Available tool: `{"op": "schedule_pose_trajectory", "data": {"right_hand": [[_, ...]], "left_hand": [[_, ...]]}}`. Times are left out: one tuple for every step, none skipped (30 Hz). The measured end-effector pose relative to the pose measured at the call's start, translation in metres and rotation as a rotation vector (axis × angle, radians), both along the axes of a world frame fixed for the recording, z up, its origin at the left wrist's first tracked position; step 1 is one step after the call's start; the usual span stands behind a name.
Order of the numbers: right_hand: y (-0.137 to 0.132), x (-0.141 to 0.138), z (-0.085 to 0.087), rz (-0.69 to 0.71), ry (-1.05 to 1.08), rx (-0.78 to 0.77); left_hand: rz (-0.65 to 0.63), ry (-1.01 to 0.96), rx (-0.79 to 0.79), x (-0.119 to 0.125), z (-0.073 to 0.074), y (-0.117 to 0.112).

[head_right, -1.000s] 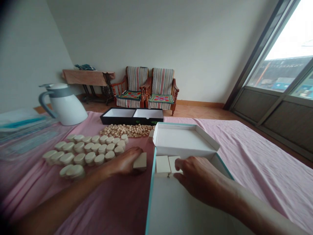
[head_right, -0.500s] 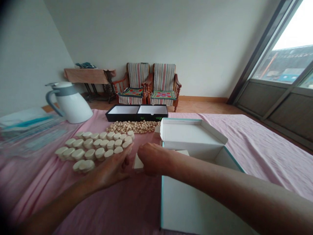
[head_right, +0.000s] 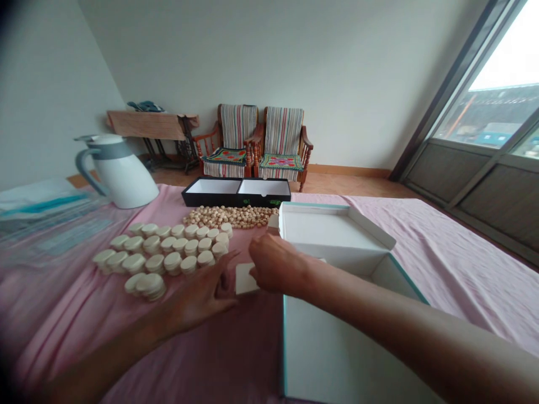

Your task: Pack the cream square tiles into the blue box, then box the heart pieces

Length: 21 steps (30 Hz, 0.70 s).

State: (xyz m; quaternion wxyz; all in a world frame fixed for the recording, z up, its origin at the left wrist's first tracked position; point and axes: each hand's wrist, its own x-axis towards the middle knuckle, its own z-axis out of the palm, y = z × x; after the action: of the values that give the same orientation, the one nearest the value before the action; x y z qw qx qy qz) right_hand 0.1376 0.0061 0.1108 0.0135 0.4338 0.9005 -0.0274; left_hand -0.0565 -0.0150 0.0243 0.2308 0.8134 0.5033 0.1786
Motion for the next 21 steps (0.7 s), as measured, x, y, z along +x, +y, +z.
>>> {"op": "schedule_pose_trajectory", "data": {"right_hand": [[-0.005, 0.010, 0.005, -0.043, 0.067, 0.031], [-0.010, 0.021, 0.008, -0.072, 0.139, 0.053], [-0.016, 0.033, 0.010, -0.097, 0.198, 0.062], [-0.021, 0.046, 0.010, -0.128, 0.253, 0.080], [-0.027, 0.058, 0.009, -0.146, 0.297, 0.093], [-0.032, 0.070, 0.006, -0.175, 0.335, 0.122], [-0.037, 0.082, 0.002, -0.194, 0.353, 0.130], [-0.042, 0.092, -0.002, -0.213, 0.362, 0.135], [-0.045, 0.101, -0.007, -0.232, 0.366, 0.136], [-0.049, 0.109, -0.010, -0.247, 0.365, 0.126], [-0.052, 0.116, -0.013, -0.263, 0.364, 0.115], [-0.054, 0.123, -0.015, -0.279, 0.365, 0.105], [-0.056, 0.128, -0.016, -0.294, 0.365, 0.096], [-0.057, 0.133, -0.016, -0.303, 0.364, 0.089], [-0.058, 0.138, -0.017, -0.306, 0.367, 0.087], [-0.058, 0.142, -0.017, -0.303, 0.371, 0.092], [-0.058, 0.146, -0.017, -0.299, 0.377, 0.099], [-0.058, 0.149, -0.018, -0.293, 0.381, 0.104], [-0.057, 0.151, -0.018, -0.291, 0.383, 0.103], [-0.056, 0.153, -0.019, -0.295, 0.386, 0.096], [-0.055, 0.154, -0.019, -0.300, 0.389, 0.080]], "left_hand": [[0.005, 0.046, 0.042, -0.001, 0.004, 0.002], [-0.002, 0.088, 0.075, -0.001, 0.007, 0.005], [-0.023, 0.123, 0.096, 0.000, 0.011, 0.008], [-0.055, 0.152, 0.104, 0.002, 0.014, 0.012], [-0.092, 0.182, 0.106, 0.006, 0.016, 0.016], [-0.132, 0.211, 0.107, 0.011, 0.016, 0.021], [-0.169, 0.240, 0.109, 0.016, 0.016, 0.025], [-0.199, 0.270, 0.108, 0.022, 0.016, 0.028], [-0.216, 0.301, 0.103, 0.027, 0.015, 0.031], [-0.219, 0.329, 0.098, 0.032, 0.013, 0.032], [-0.211, 0.351, 0.097, 0.036, 0.011, 0.033], [-0.196, 0.367, 0.100, 0.039, 0.010, 0.033], [-0.181, 0.378, 0.107, 0.041, 0.008, 0.032], [-0.167, 0.383, 0.117, 0.042, 0.006, 0.031], [-0.158, 0.384, 0.125, 0.042, 0.005, 0.031], [-0.154, 0.384, 0.128, 0.042, 0.003, 0.031], [-0.154, 0.382, 0.129, 0.041, 0.002, 0.031], [-0.154, 0.381, 0.129, 0.040, 0.000, 0.031], [-0.153, 0.380, 0.129, 0.040, -0.001, 0.032], [-0.150, 0.380, 0.127, 0.040, -0.002, 0.034], [-0.147, 0.383, 0.123, 0.040, -0.003, 0.035]]}}
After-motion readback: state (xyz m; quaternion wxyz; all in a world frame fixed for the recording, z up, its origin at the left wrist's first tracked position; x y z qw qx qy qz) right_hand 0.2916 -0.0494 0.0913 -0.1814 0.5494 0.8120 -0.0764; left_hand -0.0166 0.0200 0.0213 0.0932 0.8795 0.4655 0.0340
